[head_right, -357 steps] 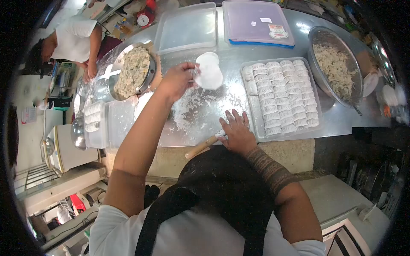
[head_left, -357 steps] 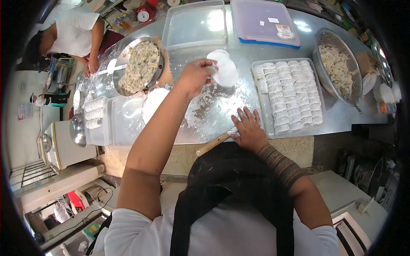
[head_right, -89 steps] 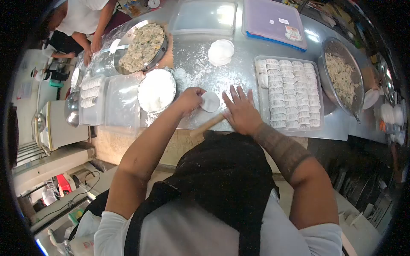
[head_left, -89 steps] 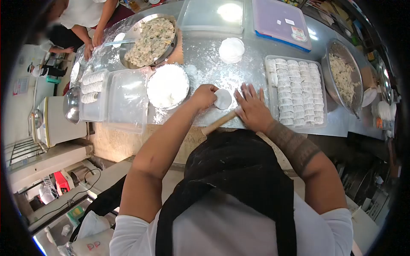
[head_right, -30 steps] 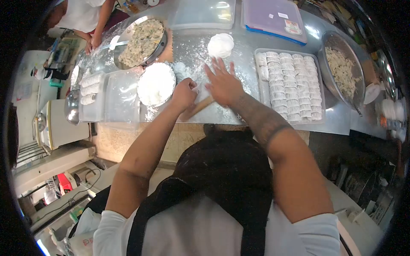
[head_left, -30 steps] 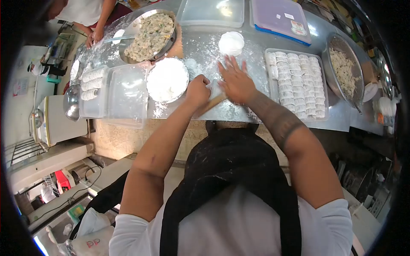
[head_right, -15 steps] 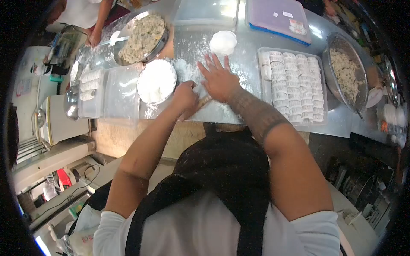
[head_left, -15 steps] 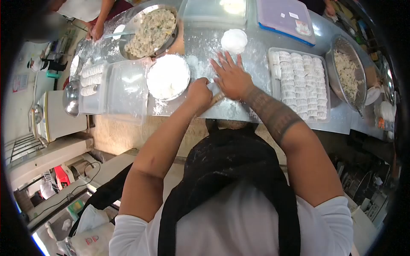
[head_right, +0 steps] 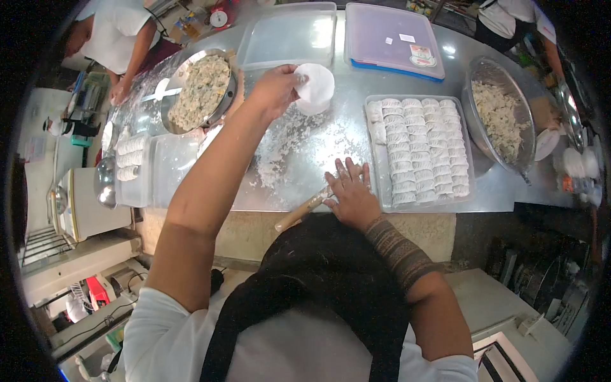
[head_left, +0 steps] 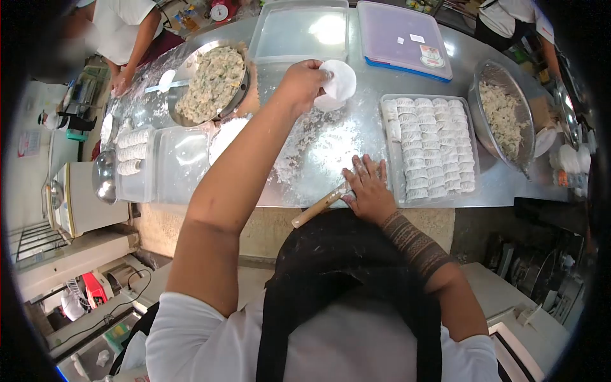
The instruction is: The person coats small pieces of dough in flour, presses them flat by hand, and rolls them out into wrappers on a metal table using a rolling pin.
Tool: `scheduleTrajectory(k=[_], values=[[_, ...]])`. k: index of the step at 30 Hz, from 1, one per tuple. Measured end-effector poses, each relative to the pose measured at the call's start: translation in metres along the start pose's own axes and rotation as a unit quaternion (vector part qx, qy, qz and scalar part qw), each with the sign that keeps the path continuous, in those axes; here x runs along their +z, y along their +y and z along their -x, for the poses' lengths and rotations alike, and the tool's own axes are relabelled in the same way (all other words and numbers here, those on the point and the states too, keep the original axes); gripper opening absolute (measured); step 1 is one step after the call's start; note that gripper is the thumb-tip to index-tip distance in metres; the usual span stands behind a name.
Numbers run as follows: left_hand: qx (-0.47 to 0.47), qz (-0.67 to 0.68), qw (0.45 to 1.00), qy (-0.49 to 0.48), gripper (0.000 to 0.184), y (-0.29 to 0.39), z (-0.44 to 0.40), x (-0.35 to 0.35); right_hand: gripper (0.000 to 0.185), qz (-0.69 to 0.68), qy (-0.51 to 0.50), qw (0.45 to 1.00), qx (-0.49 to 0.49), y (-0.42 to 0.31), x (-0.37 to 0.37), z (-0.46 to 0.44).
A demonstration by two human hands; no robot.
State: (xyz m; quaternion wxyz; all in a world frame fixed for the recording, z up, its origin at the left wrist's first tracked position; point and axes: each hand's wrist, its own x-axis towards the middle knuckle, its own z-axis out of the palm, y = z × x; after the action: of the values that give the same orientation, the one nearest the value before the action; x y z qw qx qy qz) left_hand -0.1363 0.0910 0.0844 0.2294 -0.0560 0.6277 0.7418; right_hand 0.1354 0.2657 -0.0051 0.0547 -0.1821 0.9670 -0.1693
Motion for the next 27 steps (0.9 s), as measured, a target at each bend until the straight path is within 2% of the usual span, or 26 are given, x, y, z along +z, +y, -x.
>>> scheduleTrajectory(k=[3, 6, 8, 10, 12, 15, 18, 20, 23, 26, 27], values=[[-0.024, -0.087, 0.992, 0.093, 0.030, -0.036, -0.046, -0.003, 0.069, -0.007, -0.016, 1.000, 0.007, 0.000, -0.002, 0.000], [0.052, -0.324, 0.920, 0.213, 0.031, -0.070, -0.024, -0.006, 0.069, -0.003, -0.016, 1.000, 0.007, 0.002, -0.004, -0.001], [0.183, -0.350, 0.898, 0.195, 0.032, -0.088, 0.010, -0.010, 0.069, -0.013, -0.012, 1.000, 0.012, -0.001, -0.004, 0.000], [0.088, -0.392, 0.910, 0.101, 0.029, -0.060, 0.075, -0.007, 0.069, -0.008, -0.005, 1.000, 0.016, -0.002, -0.004, -0.001], [0.185, -0.429, 0.883, 0.053, 0.025, -0.076, 0.114, -0.036, 0.069, -0.001, -0.005, 1.000, 0.019, -0.005, -0.006, -0.001], [0.079, -0.458, 0.885, -0.029, 0.023, -0.042, 0.164, -0.076, 0.069, -0.002, -0.002, 1.000, 0.024, -0.009, -0.011, -0.002], [0.114, -0.516, 0.846, 0.074, 0.024, -0.029, 0.183, -0.131, 0.069, 0.007, 0.008, 1.000, 0.024, -0.010, -0.009, -0.002], [0.116, -0.617, 0.765, 0.145, 0.028, -0.028, 0.182, -0.174, 0.068, 0.015, 0.017, 1.000, 0.020, -0.012, -0.009, -0.001], [0.111, -0.700, 0.695, 0.122, 0.030, -0.033, 0.175, -0.217, 0.066, 0.024, 0.034, 0.999, 0.016, -0.012, -0.007, -0.001], [0.122, -0.682, 0.715, 0.092, 0.035, -0.053, 0.154, -0.221, 0.065, 0.030, 0.051, 0.998, 0.010, -0.011, -0.003, 0.000], [0.091, -0.681, 0.722, 0.073, 0.028, -0.046, 0.152, -0.213, 0.065, 0.031, 0.054, 0.998, 0.010, -0.011, -0.002, -0.001]])
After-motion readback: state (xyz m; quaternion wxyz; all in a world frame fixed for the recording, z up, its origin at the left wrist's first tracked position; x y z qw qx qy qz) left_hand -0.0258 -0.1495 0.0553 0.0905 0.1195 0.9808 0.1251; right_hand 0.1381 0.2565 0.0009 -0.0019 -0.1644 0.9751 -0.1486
